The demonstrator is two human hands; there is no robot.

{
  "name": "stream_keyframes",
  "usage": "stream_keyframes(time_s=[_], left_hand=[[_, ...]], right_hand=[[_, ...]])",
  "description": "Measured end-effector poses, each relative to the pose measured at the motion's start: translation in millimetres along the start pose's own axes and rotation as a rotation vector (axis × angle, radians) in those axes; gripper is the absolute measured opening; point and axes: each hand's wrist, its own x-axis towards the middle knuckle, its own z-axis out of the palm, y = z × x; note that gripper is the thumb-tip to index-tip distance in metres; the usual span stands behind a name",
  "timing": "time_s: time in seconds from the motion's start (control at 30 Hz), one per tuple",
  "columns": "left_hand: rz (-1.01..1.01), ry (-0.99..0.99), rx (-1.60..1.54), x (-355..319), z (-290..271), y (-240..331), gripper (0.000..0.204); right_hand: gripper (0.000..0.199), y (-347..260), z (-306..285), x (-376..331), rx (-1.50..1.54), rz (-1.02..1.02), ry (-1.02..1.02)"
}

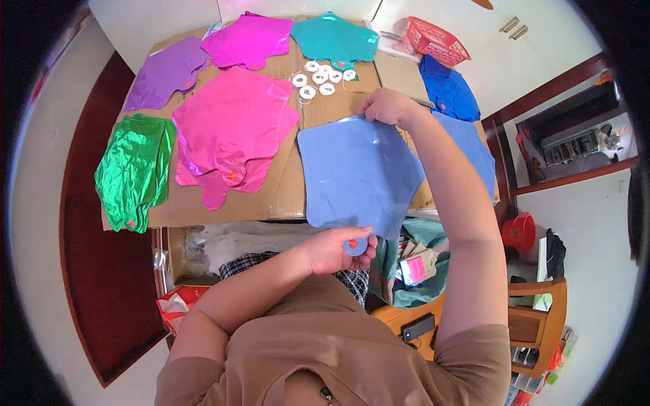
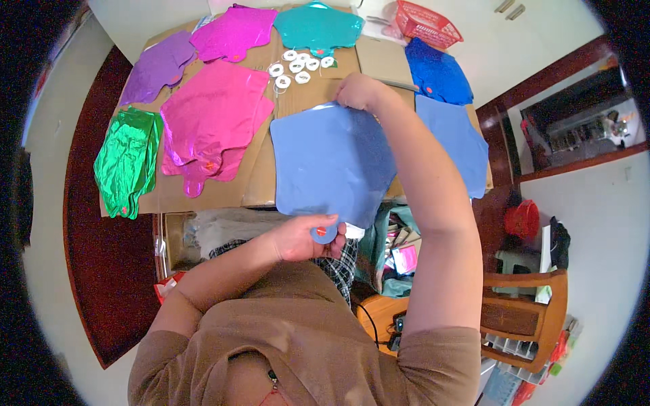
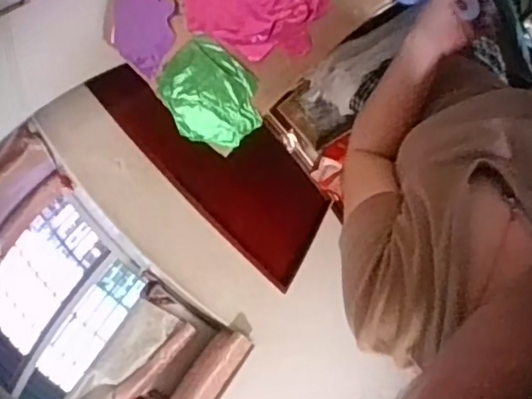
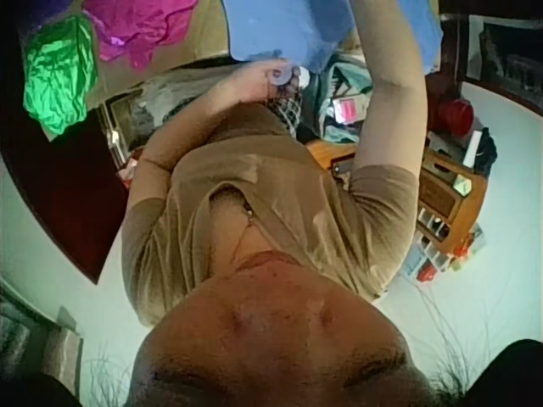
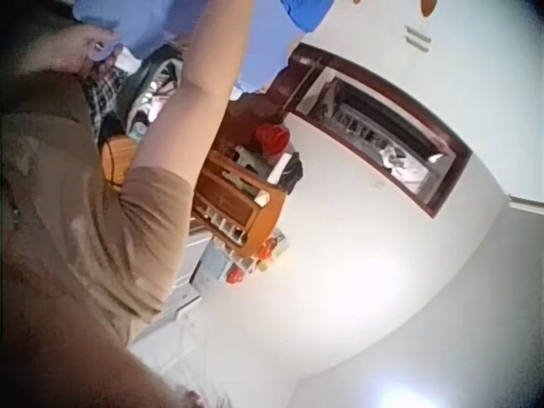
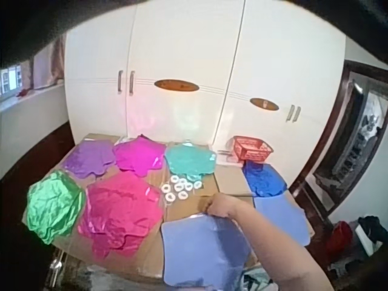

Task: Folding and packing star-shaped foil balloons into individual plastic sleeves with cardboard inserts.

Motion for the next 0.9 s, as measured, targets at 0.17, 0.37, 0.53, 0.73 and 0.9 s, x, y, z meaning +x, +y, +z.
stream_keyframes(time_s=[0.17, 0.37, 0.53, 0.73, 0.9], left_hand=[[0.06, 0.111, 0.052, 6.7, 1.9, -0.1, 0.024], [0.079, 0.105, 0.063, 12.1, 7.0, 0.9, 0.024], [0.066, 0.088, 0.047, 11.3, 11.4, 2.1, 0.025], [0.049, 0.18, 0.024, 10.6, 26.3, -0.6, 0.024], [0.087, 0.256, 0.057, 13.9, 26.5, -2.6, 0.023]], right_hand=[[0.03, 3.8, -4.2, 14.1, -0.039, -0.019, 0.012], [0.034, -4.1, -9.7, 16.7, -0.191, -0.028, 0.131], [0.045, -78.5, -2.5, -49.9, -0.74, -0.329, 0.47], [0.039, -121.3, 54.2, -84.8, -0.711, -1.014, -0.375], [0.022, -119.6, 87.4, -72.8, -1.049, -1.019, -0.417]])
